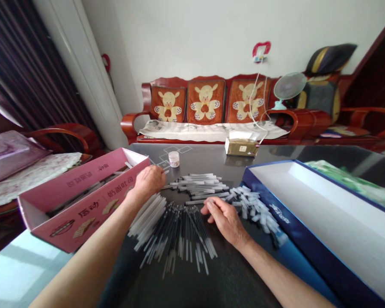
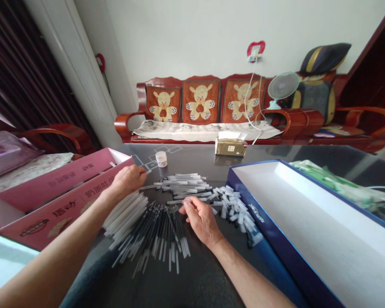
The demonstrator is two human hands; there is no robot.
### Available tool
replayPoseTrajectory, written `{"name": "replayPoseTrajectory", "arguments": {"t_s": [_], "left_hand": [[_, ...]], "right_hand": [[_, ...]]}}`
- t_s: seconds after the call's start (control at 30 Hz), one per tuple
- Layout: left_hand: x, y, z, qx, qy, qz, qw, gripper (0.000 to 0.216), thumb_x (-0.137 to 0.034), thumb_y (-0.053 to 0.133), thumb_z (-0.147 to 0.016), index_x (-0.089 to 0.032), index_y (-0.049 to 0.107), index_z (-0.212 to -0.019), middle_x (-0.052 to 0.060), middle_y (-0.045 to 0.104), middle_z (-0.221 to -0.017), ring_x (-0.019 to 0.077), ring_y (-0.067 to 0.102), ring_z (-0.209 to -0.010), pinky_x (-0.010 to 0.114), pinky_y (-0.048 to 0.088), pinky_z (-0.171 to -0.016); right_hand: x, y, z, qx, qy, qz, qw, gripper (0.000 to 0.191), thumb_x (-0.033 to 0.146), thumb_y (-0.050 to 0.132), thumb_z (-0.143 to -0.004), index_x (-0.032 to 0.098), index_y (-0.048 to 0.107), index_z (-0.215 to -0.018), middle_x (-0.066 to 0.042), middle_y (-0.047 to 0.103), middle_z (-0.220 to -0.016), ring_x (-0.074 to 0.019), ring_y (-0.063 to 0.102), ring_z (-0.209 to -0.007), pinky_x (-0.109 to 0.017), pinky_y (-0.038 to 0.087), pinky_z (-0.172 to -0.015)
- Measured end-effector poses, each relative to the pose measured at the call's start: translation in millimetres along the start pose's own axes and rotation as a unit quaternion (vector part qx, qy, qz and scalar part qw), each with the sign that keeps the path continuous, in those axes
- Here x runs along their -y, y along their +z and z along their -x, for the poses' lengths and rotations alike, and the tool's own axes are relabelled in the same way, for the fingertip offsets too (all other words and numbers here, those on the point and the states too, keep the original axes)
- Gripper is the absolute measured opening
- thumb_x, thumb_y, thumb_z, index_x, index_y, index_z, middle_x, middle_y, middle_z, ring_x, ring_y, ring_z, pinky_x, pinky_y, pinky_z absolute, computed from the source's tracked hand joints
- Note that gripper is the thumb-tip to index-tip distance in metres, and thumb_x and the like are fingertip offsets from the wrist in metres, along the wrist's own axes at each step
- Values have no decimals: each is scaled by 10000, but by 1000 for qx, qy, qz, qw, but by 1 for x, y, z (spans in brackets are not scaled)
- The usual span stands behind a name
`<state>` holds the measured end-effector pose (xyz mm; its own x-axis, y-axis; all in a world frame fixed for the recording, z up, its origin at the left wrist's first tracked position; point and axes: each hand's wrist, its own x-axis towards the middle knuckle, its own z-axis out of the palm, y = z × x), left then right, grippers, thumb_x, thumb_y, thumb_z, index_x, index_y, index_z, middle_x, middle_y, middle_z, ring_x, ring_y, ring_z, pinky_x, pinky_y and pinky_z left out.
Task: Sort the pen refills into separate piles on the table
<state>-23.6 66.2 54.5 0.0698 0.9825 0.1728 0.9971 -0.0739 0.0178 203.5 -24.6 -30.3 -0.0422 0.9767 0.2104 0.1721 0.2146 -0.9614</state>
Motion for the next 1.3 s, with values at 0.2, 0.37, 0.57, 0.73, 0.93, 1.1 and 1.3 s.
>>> {"name": "replayPoseTrajectory", "arguments": {"t_s": [0.2,0.37,0.57,0.73,0.93,1.1,1.3], "left_hand": [[41,8,25,19,13,-87,996,398,-327,314,-901,-172,681,-884,113,673,-963,250,649,-917,328,496,-771],[51,15,33,61,-24,-118,991,373,-278,323,-894,-142,670,-906,135,659,-980,246,653,-905,331,499,-766],[31,17,25,39,13,-95,995,366,-280,324,-895,-167,665,-967,124,638,-1040,257,646,-947,355,517,-772],[5,30,0,83,41,-86,992,302,-220,414,-851,-163,693,-953,132,667,-1059,258,630,-1023,338,516,-827],[-3,42,-24,144,28,-88,985,261,-162,527,-770,-130,714,-949,190,696,-1028,280,658,-991,341,530,-815],[-9,44,-25,145,55,-91,984,292,-167,491,-798,-153,697,-1004,168,680,-1091,273,630,-1052,351,512,-865],[-21,48,-25,127,63,-94,985,321,-145,460,-801,-160,674,-1040,164,665,-1108,274,597,-1100,364,493,-890]], "right_hand": [[-10,2,-1,5,0,-35,999,265,408,568,-836,198,691,-940,-44,720,-808,-191,674,-752,-231,512,-525],[-17,3,-3,2,-15,-25,1000,251,386,575,-833,214,709,-956,-41,726,-820,-200,681,-774,-244,519,-538],[-16,3,-3,1,-10,-24,1000,251,382,582,-823,209,714,-946,-46,730,-811,-209,683,-782,-245,518,-542],[-17,2,-3,4,-8,-44,999,239,377,606,-798,206,718,-921,-37,725,-775,-205,676,-744,-248,513,-538],[-18,3,-3,5,-15,-49,999,228,375,610,-789,211,725,-897,-30,717,-742,-194,664,-705,-244,503,-532],[-16,3,-4,3,-13,-28,1000,234,385,586,-813,210,717,-896,-34,716,-745,-191,664,-707,-242,504,-537],[-17,5,-3,-4,-10,-16,1000,244,385,576,-820,214,705,-939,-45,726,-801,-201,675,-763,-254,518,-562]]}}
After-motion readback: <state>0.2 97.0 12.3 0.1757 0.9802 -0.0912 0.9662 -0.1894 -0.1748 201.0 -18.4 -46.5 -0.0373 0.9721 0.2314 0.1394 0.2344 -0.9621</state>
